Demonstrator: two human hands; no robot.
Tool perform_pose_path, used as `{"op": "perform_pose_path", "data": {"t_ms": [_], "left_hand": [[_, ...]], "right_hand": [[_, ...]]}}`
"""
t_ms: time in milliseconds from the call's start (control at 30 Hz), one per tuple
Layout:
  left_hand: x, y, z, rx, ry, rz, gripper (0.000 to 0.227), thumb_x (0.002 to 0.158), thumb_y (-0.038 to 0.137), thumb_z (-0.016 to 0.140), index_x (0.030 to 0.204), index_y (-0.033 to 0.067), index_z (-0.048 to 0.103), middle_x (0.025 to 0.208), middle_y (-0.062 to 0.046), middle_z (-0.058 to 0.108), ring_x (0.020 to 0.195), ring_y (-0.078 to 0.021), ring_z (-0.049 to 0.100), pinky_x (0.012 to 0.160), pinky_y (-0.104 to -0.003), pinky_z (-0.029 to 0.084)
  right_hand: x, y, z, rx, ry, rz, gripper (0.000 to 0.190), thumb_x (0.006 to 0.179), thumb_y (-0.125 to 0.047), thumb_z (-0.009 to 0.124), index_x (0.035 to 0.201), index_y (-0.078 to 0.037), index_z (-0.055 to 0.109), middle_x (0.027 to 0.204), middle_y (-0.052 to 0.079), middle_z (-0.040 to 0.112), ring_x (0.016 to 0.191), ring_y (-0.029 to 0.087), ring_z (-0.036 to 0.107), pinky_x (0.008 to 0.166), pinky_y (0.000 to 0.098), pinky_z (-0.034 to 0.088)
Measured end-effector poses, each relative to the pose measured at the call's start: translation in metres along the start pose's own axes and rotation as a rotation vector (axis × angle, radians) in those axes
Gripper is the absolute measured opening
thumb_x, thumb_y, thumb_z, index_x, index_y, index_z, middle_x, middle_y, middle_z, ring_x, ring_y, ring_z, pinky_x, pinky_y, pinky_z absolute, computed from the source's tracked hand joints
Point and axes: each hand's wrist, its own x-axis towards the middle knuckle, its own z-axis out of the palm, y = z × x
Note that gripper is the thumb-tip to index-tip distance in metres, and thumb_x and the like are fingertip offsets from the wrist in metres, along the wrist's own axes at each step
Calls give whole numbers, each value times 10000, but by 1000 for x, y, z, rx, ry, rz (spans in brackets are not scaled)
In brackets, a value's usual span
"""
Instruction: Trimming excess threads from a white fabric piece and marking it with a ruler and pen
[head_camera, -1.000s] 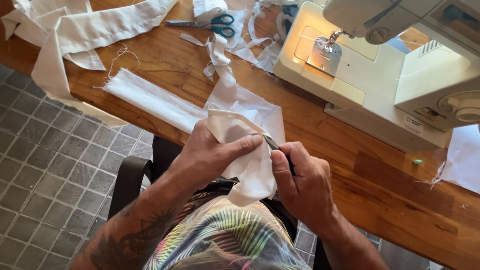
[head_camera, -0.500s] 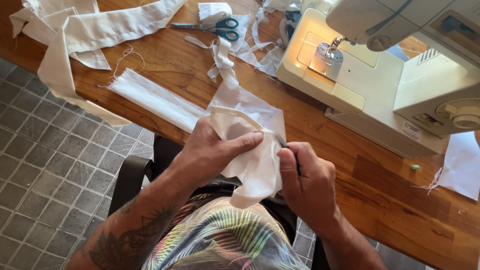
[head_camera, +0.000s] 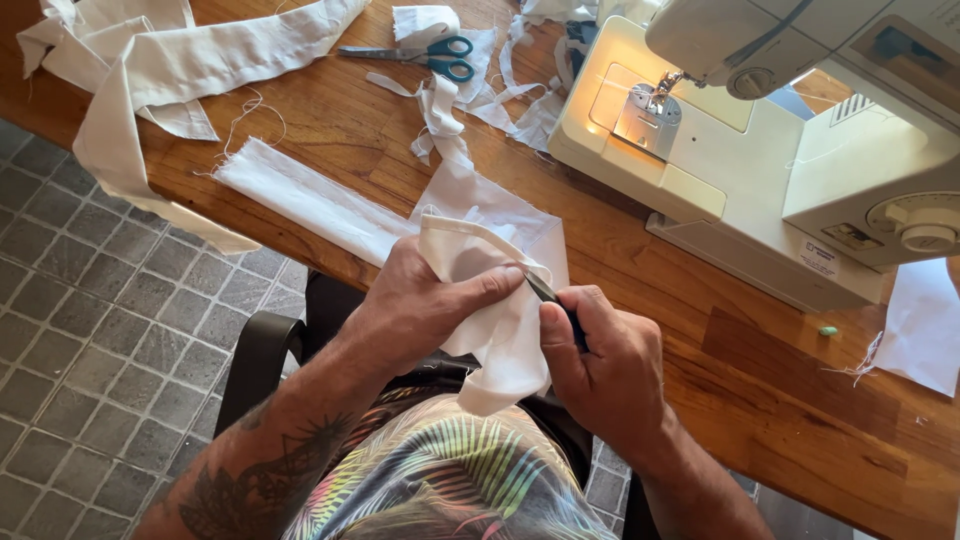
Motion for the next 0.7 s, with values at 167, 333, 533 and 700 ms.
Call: {"op": "perform_pose_path", "data": {"t_ms": [167, 333, 533, 700], "left_hand": [[-4, 7, 1, 42, 16, -45, 161, 945, 233, 945, 980, 85, 892, 865, -2, 816, 791, -94, 707, 684, -311, 605], [-6, 13, 1, 69, 45, -102, 188, 926, 247, 952, 998, 77, 915, 873, -23, 839, 798, -111, 735, 692, -318, 621], [0, 0, 1, 137, 37, -19, 174, 937, 251, 940, 1022, 99, 935, 883, 19, 854, 803, -74, 718, 703, -305, 626], [9, -16, -8, 136, -1, 131, 259, 930, 261, 929, 1140, 123, 865, 1066, -11, 865, 967, -124, 798, 820, -301, 694]], "right_hand": [[0, 1, 3, -70, 32, -9, 282, 1185, -312, 614, 1023, -101, 708, 686, 31, 602, 508, 231, 517, 515, 420, 403], [0, 0, 5, -101, 41, -33, 278, 1183, -310, 621, 1027, -96, 705, 696, 45, 621, 509, 251, 542, 516, 434, 418], [-1, 0, 7, -121, 70, 37, 277, 1184, -330, 629, 1038, -117, 727, 658, 23, 598, 498, 239, 533, 516, 427, 420], [-3, 0, 1, 31, 102, 294, 276, 1103, -374, 722, 1143, -106, 777, 730, -2, 675, 593, 157, 571, 588, 370, 491]]}}
